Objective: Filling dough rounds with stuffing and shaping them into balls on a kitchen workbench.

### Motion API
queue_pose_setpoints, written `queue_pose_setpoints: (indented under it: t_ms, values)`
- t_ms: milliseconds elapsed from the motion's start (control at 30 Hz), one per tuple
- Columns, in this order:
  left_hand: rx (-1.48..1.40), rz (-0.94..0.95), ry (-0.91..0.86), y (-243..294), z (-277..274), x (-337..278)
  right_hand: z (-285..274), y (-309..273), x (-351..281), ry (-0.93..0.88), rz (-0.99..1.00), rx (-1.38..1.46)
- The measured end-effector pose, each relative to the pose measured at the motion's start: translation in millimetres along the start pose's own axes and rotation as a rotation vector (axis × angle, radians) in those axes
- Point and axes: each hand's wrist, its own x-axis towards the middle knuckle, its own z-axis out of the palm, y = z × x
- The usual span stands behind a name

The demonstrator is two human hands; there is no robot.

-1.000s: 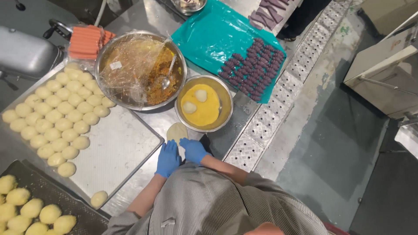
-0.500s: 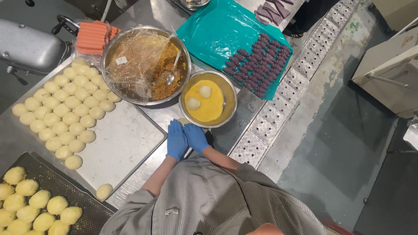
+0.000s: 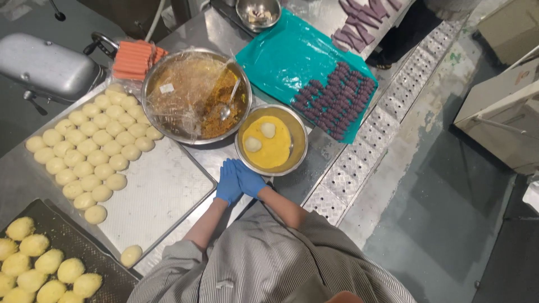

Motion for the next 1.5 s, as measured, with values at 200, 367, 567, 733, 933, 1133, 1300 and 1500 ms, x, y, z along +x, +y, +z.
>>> queue_pose_setpoints:
  t_ms: [200,367,567,733,933,1133,1300,1500]
  values:
    - [-0.011,0.031,-0.051,13,-24,-30,-16,-19,-37,0.057,-0.026,0.018]
    - [-0.008,0.01,-0.08,16,-24,-55,-15,-17,-51,0.065,0.043,0.057]
    - [0.037,-0.009,-0.108,22,-36,-75,-3,-18,-64,0.035,0.056,-0.02]
    - [0.073,0.008,-0.151,12,-39,-82,-4,-34,-73,-0.026,0.066,-0.039]
    - [0.085,0.038,-0.156,10,-42,-85,9,-29,-77,-0.114,0.0,-0.04]
    - [0.164,0.064,-0.171,0,-42,-94,-38,-61,-73,-0.17,-0.17,-0.047]
    - [0.033,0.062,-0.097,6,-53,-88,25,-18,-17,-0.229,0.116,-0.085]
    - [-0.279,-0.228,0.035,16,-74,-101,-30,-56,-1,0.02,-0.126,-0.092]
